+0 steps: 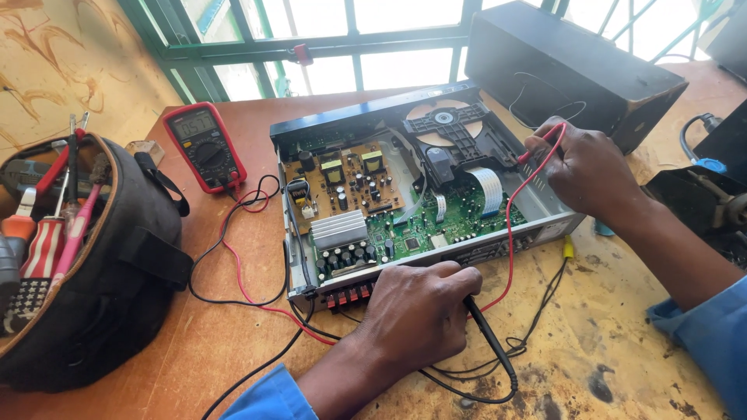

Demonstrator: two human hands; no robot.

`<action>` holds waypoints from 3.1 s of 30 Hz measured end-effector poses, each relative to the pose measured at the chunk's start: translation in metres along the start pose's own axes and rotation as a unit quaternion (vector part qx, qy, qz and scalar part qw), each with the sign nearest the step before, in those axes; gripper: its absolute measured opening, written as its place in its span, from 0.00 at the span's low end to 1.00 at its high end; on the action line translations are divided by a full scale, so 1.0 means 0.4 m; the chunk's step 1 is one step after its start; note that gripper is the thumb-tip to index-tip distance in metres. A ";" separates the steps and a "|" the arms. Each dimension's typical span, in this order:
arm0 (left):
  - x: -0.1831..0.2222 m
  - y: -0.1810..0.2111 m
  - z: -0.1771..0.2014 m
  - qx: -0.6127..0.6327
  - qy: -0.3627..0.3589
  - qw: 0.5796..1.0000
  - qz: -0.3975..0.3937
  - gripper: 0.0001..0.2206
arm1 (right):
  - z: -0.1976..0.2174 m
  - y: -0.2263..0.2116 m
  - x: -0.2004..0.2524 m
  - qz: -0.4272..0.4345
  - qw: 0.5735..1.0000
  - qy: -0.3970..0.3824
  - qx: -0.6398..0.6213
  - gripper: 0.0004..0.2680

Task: Using a multimeter to test components on a circuit board inside an open electronic device for diagnostic purposes.

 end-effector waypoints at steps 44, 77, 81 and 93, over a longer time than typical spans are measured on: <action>0.003 0.001 0.003 -0.017 0.002 1.000 -0.003 0.06 | 0.015 -0.034 0.023 0.194 0.966 0.126 0.118 0.14; 0.014 0.005 0.005 -0.025 0.003 1.000 0.013 0.07 | -0.038 0.005 -0.018 0.145 0.983 0.099 0.062 0.13; 0.012 0.006 0.007 -0.025 -0.003 1.000 0.013 0.07 | -0.029 -0.011 -0.009 0.149 0.979 0.098 0.103 0.13; 0.007 0.010 0.010 -0.024 -0.007 1.000 0.008 0.06 | -0.006 -0.004 0.001 0.052 0.971 0.065 0.223 0.14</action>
Point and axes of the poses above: each hand's wrist, its own x-axis away from the middle knuckle, its own z-axis out of the back of the hand, y = z × x, the point moved 8 cm from there along -x, towards the middle knuckle, and after that the axes turned 1 degree about -z, right-handed, at the moved point
